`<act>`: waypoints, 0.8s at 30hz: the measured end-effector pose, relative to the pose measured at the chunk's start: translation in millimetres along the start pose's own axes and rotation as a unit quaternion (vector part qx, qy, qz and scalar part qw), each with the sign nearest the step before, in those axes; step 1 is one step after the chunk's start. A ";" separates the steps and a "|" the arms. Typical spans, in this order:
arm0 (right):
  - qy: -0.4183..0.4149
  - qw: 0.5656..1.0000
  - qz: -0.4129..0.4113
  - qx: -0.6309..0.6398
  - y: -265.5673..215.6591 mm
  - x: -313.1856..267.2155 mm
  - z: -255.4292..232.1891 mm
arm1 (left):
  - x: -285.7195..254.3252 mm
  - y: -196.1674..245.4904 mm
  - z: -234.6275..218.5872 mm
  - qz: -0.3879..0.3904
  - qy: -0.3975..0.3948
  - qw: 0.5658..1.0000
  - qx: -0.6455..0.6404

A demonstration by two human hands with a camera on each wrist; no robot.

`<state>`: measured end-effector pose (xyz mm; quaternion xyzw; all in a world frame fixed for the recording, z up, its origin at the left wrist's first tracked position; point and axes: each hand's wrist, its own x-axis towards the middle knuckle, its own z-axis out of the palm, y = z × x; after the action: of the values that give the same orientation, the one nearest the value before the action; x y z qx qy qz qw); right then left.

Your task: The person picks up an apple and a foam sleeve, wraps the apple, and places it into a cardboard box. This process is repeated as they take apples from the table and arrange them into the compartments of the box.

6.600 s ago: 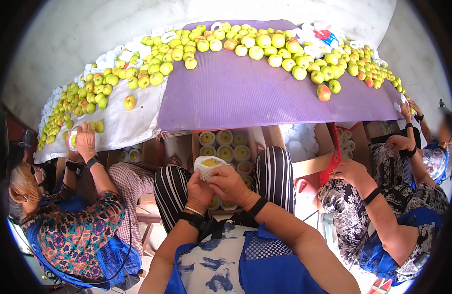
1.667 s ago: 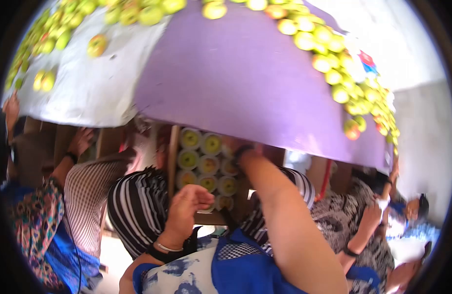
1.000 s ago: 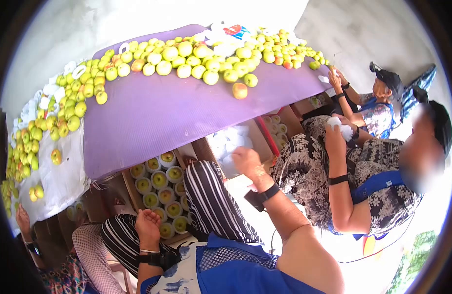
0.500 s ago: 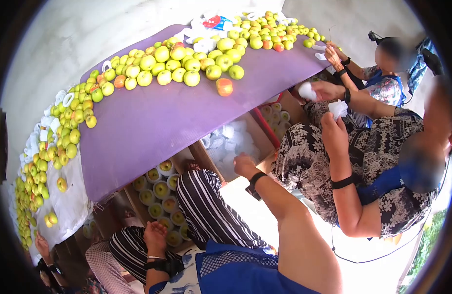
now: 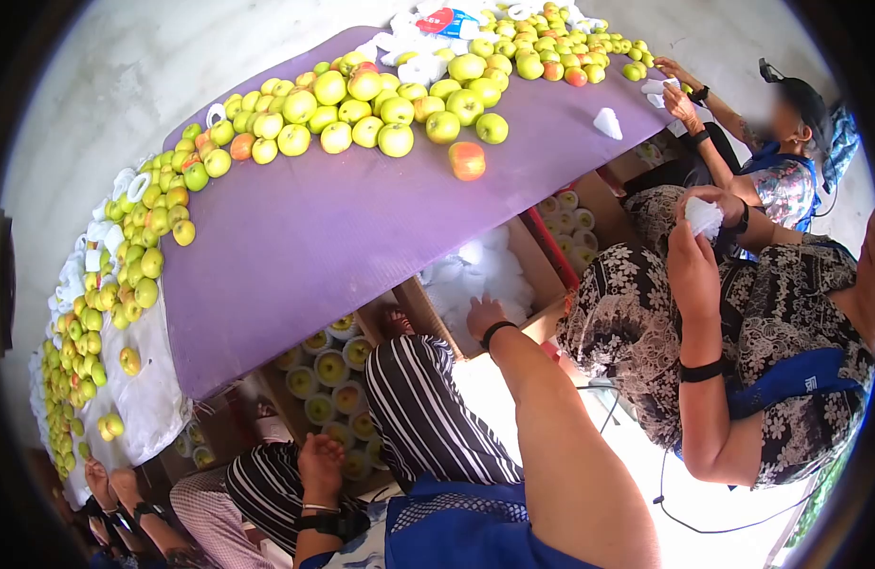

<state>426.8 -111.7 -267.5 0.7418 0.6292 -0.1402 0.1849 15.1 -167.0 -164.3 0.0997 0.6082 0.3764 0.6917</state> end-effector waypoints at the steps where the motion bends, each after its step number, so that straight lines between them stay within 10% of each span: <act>1: -0.002 1.000 0.000 0.000 -0.5 0.8 0.8 | -1.5 1.0 2.0 -0.001 0.001 1.000 0.000; 4: -0.032 0.994 0.034 0.100 1.4 -0.2 -0.8 | -2.5 2.5 6.5 -0.003 0.000 1.000 -0.002; 6: 0.146 0.947 0.047 0.283 4.6 -8.7 1.3 | -0.3 1.5 7.7 -0.002 -0.011 1.000 -0.003; 13: 0.261 0.890 0.063 0.367 32.1 -36.2 -17.2 | 6.0 -2.8 6.5 -0.004 -0.043 0.999 0.006; 15: 0.230 0.585 0.073 0.774 38.6 -46.8 -20.9 | 12.9 -5.5 1.4 0.004 -0.097 0.995 -0.021; 21: 0.275 0.434 -0.133 0.848 -61.6 -141.3 -170.1 | 2.1 0.3 9.8 0.053 -0.183 0.981 -0.038; 24: 0.299 0.444 -0.245 0.808 -144.9 -138.1 -168.1 | -11.7 8.2 10.4 0.115 -0.267 0.956 -0.035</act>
<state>256.5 -137.4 -70.8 0.3662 0.4033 -0.3948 -0.7399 21.6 -165.5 -147.9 0.2411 0.3717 0.4340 0.7844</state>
